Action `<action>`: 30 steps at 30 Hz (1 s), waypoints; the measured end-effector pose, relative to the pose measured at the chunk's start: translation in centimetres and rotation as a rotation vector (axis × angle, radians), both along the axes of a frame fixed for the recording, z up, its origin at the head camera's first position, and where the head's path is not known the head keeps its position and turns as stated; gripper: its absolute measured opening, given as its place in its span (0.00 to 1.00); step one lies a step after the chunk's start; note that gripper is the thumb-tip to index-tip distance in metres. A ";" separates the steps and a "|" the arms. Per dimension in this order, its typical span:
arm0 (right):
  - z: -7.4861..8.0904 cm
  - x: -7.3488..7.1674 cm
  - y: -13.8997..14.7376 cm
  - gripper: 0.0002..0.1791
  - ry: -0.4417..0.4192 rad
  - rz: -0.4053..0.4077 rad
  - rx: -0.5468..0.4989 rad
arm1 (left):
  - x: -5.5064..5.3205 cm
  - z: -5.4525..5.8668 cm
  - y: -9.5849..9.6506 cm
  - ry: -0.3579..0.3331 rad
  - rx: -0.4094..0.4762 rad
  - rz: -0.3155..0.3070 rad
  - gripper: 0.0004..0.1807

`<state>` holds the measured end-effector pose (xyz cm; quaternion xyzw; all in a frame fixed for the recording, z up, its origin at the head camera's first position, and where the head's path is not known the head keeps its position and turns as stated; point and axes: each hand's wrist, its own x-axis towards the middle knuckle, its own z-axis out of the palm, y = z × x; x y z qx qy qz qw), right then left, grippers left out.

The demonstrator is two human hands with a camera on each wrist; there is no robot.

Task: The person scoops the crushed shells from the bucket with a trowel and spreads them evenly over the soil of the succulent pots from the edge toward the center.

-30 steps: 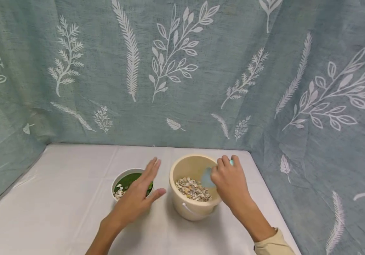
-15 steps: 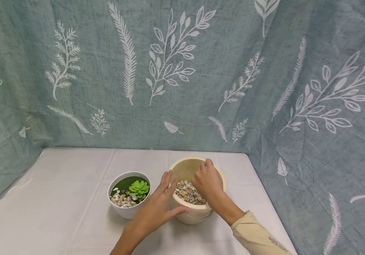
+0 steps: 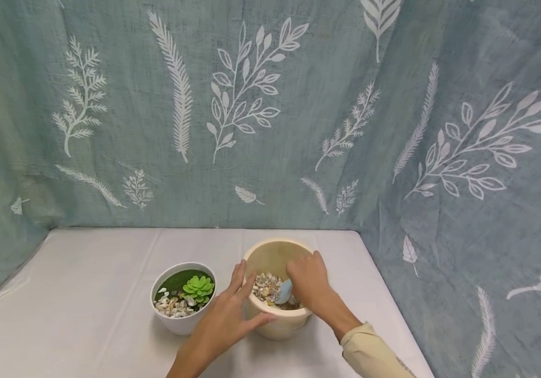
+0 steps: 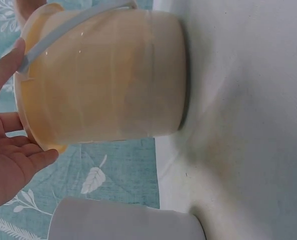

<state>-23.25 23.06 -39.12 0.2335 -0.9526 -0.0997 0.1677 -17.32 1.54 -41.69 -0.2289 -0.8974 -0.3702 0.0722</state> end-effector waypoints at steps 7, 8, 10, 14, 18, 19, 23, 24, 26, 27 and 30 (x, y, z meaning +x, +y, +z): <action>0.1 0.7 0.4 0.32 0.031 -0.033 -0.182 | -0.1 -0.3 0.3 0.077 -0.043 0.012 0.53; 0.3 0.8 0.5 0.32 0.032 -0.036 -0.189 | -0.1 -0.2 0.3 0.081 -0.049 0.016 0.53; 0.7 1.2 0.7 0.28 0.042 -0.033 -0.201 | 0.0 -0.2 0.2 0.068 -0.051 0.019 0.54; 1.6 2.1 1.1 0.15 0.099 -0.044 -0.253 | 0.3 -0.3 0.0 0.060 -0.045 0.017 0.55; 2.5 3.1 1.5 0.04 0.103 -0.077 -0.324 | 0.3 -0.4 -0.1 0.072 -0.053 0.044 0.55; 2.7 3.4 1.7 0.04 0.096 -0.087 -0.342 | 0.3 -0.4 -0.1 0.075 -0.053 0.048 0.55; 3.4 4.6 2.4 0.04 0.110 -0.116 -0.393 | 0.3 -0.6 -0.1 0.061 -0.046 0.042 0.54; 3.6 4.8 2.6 0.05 0.120 -0.119 -0.406 | 0.3 -0.6 -0.1 0.056 -0.040 0.037 0.54; 4.0 5.2 3.0 0.05 0.144 -0.120 -0.421 | 0.3 -0.6 0.0 0.050 -0.035 0.029 0.54; 4.2 5.3 3.2 0.05 0.155 -0.116 -0.428 | 0.4 -0.6 0.1 0.049 -0.033 0.029 0.54; 4.9 5.5 3.6 0.06 0.182 -0.102 -0.446 | 0.3 -0.7 0.3 0.065 -0.042 0.037 0.54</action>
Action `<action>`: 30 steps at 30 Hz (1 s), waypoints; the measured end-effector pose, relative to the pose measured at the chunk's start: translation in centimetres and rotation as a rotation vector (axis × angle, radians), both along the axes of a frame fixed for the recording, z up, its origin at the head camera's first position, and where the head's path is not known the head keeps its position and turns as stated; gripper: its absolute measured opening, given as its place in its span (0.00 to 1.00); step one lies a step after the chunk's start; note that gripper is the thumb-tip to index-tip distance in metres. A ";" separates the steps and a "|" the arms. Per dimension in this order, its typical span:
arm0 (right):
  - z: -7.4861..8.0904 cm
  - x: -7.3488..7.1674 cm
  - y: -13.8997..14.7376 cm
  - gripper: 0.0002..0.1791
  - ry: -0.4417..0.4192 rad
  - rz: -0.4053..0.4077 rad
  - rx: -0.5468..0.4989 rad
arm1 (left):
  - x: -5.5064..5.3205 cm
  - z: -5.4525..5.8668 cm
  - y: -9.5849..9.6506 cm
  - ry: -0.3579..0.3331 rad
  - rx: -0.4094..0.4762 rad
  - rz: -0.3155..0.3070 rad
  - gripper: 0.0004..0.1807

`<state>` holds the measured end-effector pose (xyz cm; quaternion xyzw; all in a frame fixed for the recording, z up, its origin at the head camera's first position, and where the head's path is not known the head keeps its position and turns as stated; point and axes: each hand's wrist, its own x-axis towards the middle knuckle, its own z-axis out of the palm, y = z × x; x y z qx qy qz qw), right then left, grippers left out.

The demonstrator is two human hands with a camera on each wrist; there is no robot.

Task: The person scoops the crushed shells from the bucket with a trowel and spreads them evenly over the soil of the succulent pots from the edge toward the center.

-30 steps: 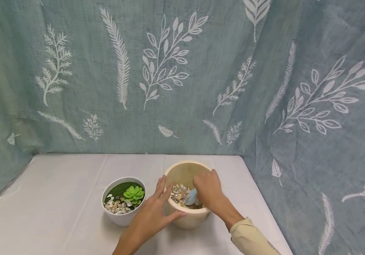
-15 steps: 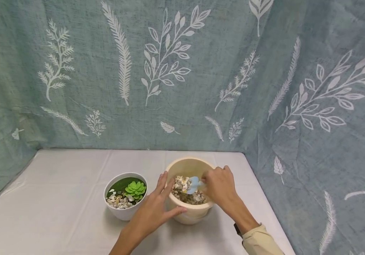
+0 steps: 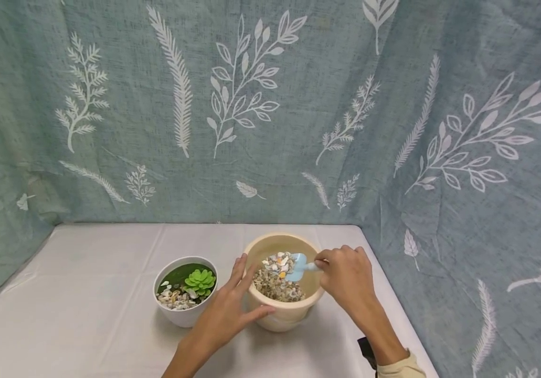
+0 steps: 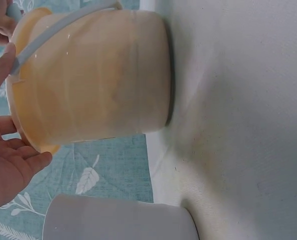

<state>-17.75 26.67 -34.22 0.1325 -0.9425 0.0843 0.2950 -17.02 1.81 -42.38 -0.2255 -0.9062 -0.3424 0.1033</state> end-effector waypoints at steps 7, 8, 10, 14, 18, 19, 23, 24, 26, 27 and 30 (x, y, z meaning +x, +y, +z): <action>1.1 0.2 -0.9 0.08 -0.045 0.005 -0.066 | 0.2 -0.3 -1.2 0.006 -0.024 0.023 0.55; 1.2 0.2 -1.0 0.08 -0.052 0.000 -0.072 | 0.2 -0.3 -1.4 -0.001 -0.020 0.017 0.56; 1.5 0.3 -1.4 0.07 -0.064 -0.002 -0.084 | 0.3 0.0 -1.8 -0.025 -0.003 0.004 0.57; 2.2 0.3 -2.4 0.06 -0.081 0.014 -0.095 | 0.5 0.6 -3.3 -0.019 0.021 -0.013 0.58; 2.8 -0.4 -4.7 0.05 -0.083 0.076 -0.099 | 0.5 1.0 -6.6 0.028 0.064 0.067 0.58; 2.9 -0.6 -5.4 0.05 -0.085 0.095 -0.099 | 0.5 1.0 -7.6 0.034 0.077 0.103 0.59; 2.5 -1.5 -8.3 0.04 -0.107 0.173 -0.098 | 0.6 0.9 -11.4 -0.038 0.111 0.196 0.61; 2.3 -1.7 -9.1 0.03 -0.112 0.189 -0.095 | 0.6 0.9 -12.2 -0.079 0.114 0.201 0.62; 1.9 -2.1 -10.6 0.03 -0.120 0.221 -0.082 | 0.7 0.7 -13.5 -0.181 0.115 0.208 0.65; 1.6 -2.3 -11.4 0.03 -0.130 0.239 -0.078 | 0.7 0.5 -14.0 -0.226 0.114 0.214 0.67; 0.9 -2.8 -13.7 0.03 -0.155 0.271 -0.044 | 0.9 -0.3 -15.3 -0.340 0.132 0.238 0.71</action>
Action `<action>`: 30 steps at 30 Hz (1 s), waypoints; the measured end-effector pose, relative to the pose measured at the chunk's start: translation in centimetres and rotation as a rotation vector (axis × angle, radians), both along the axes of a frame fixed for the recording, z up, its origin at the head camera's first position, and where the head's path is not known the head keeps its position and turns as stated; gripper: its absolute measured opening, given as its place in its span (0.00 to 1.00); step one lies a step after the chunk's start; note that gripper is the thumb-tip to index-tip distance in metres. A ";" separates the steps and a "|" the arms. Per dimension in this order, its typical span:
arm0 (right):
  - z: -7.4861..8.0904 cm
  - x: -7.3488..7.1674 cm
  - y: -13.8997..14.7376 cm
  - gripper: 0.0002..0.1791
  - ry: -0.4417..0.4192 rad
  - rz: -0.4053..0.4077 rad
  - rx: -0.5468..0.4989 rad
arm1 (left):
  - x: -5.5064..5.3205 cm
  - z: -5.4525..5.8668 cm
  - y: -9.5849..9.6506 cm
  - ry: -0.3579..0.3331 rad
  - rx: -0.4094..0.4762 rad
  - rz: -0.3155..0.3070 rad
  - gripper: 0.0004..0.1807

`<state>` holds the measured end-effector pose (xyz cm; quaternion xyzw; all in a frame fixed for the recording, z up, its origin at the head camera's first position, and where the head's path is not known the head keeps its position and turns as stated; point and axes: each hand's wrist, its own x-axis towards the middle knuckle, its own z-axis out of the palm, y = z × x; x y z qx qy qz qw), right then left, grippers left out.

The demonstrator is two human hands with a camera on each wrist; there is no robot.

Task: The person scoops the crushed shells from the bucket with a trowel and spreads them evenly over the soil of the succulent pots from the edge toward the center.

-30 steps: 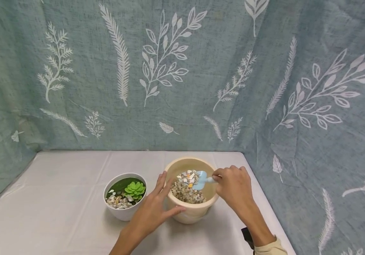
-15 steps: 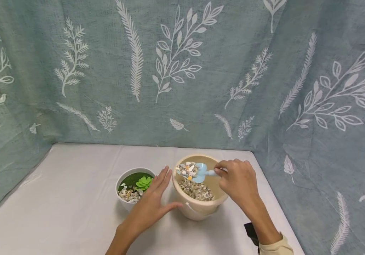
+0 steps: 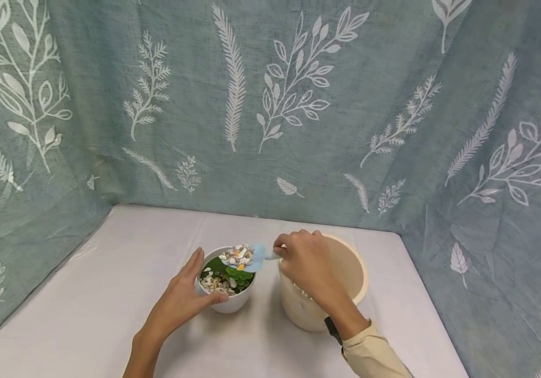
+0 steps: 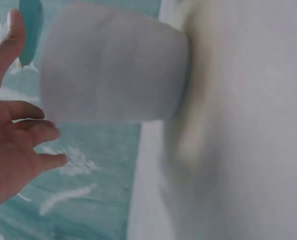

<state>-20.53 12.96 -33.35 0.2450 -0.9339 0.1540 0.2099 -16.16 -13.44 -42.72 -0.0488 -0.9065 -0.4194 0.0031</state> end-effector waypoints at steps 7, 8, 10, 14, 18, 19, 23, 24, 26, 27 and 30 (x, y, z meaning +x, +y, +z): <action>-1.3 0.1 -2.9 0.04 0.019 -0.025 0.113 | -0.3 -2.0 0.1 -0.083 0.071 0.034 0.72; -1.4 0.1 -3.2 0.04 0.039 -0.027 0.134 | -0.4 -2.0 0.1 -0.083 0.073 0.041 0.72; -1.7 0.0 -4.0 0.04 0.087 -0.024 0.178 | -0.5 -2.0 0.2 -0.077 0.069 0.055 0.71; -2.4 0.1 -5.2 0.04 0.204 -0.002 0.267 | -0.6 -2.0 0.2 -0.075 0.077 0.062 0.70; -3.0 0.5 -6.0 0.09 0.337 0.011 0.375 | -0.4 -2.2 0.1 -0.067 0.087 0.064 0.69; -3.0 0.5 -6.1 0.09 0.370 0.009 0.404 | -0.3 -2.3 0.0 -0.062 0.084 0.063 0.69; -3.0 0.6 -6.5 0.09 0.478 -0.006 0.469 | -0.3 -2.5 -0.1 -0.037 0.083 0.051 0.69; -3.0 0.5 -6.5 0.09 0.499 -0.010 0.472 | -0.4 -2.5 -0.1 -0.031 0.086 0.048 0.69; -2.9 0.4 -6.7 0.09 0.535 -0.012 0.472 | -0.4 -2.5 -0.3 -0.019 0.087 0.050 0.69; -2.8 0.3 -6.7 0.09 0.551 -0.010 0.472 | -0.4 -2.5 -0.4 -0.015 0.086 0.055 0.70; -2.7 0.2 -7.0 0.10 0.596 -0.005 0.477 | -0.2 -2.4 -0.8 -0.012 0.087 0.069 0.69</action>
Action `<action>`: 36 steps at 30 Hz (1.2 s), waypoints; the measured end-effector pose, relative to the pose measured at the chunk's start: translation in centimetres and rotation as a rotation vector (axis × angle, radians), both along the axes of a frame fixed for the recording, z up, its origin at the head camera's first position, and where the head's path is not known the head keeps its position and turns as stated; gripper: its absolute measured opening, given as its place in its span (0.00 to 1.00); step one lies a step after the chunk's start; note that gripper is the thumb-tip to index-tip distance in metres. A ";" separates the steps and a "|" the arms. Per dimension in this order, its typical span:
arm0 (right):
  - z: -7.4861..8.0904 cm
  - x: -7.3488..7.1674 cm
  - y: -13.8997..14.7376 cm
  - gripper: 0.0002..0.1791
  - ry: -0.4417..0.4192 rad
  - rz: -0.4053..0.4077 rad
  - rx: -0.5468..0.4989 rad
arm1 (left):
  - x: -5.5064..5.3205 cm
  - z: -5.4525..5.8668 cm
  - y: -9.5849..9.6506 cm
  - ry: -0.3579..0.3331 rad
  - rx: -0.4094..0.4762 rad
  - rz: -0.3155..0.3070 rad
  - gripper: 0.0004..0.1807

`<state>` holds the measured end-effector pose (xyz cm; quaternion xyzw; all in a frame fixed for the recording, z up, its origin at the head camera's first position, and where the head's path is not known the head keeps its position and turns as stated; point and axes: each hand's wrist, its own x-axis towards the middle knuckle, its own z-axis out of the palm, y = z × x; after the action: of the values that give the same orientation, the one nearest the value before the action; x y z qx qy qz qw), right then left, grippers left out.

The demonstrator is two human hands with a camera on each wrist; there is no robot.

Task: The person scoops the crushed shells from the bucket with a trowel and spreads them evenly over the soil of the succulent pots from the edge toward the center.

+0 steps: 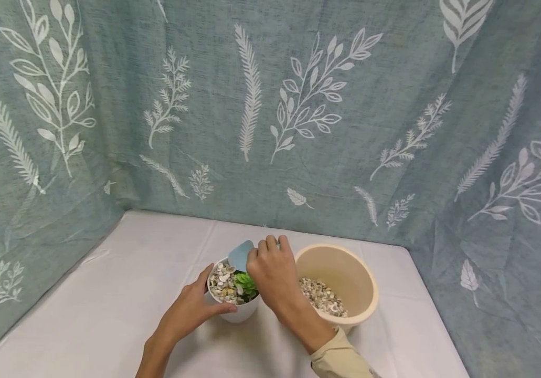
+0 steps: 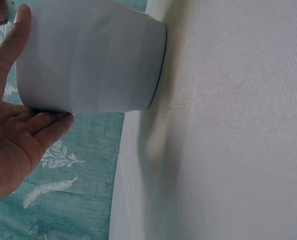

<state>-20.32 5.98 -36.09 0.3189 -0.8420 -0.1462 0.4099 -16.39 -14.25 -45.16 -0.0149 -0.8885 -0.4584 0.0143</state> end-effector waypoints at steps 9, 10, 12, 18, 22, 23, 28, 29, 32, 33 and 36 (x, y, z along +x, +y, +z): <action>0.3 0.3 1.9 0.10 0.054 -0.040 -0.048 | 0.0 0.3 0.0 0.004 -0.025 -0.015 0.70; 0.3 0.4 2.3 0.10 0.052 -0.049 -0.067 | -0.1 0.3 0.0 0.002 -0.029 -0.012 0.70; 0.4 0.6 3.1 0.11 0.025 -0.060 -0.121 | -0.1 0.3 0.0 -0.004 -0.040 -0.007 0.70; 0.4 0.9 6.1 0.06 -0.071 -0.051 -0.349 | -0.1 0.5 0.1 -0.031 -0.034 -0.014 0.70; 0.2 1.0 9.2 0.04 -0.107 -0.048 -0.461 | 0.0 0.9 0.2 -0.050 0.008 -0.066 0.71; 0.2 1.2 10.3 0.04 -0.112 -0.058 -0.475 | 0.0 1.0 0.3 -0.052 0.007 -0.082 0.71; 0.5 1.9 15.4 0.04 -0.140 -0.127 -0.461 | 0.0 2.0 1.8 0.019 -0.046 -0.115 0.74; 0.6 2.0 16.3 0.05 -0.156 -0.137 -0.450 | -0.1 2.3 2.4 0.059 -0.052 -0.122 0.75; 1.0 2.2 18.5 0.07 -0.190 -0.174 -0.379 | -0.2 3.1 5.0 0.175 -0.040 -0.163 0.72; 1.2 2.2 18.9 0.07 -0.200 -0.196 -0.341 | -0.1 3.4 6.1 0.200 -0.033 -0.186 0.71; 1.2 1.9 19.2 0.08 -0.202 -0.270 -0.189 | 0.0 3.9 9.6 0.226 -0.008 -0.259 0.64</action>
<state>-18.46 25.15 -34.91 0.1761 -0.9240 -0.0876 0.3279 -16.38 -4.63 -41.29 -0.1807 -0.8737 -0.4483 0.0550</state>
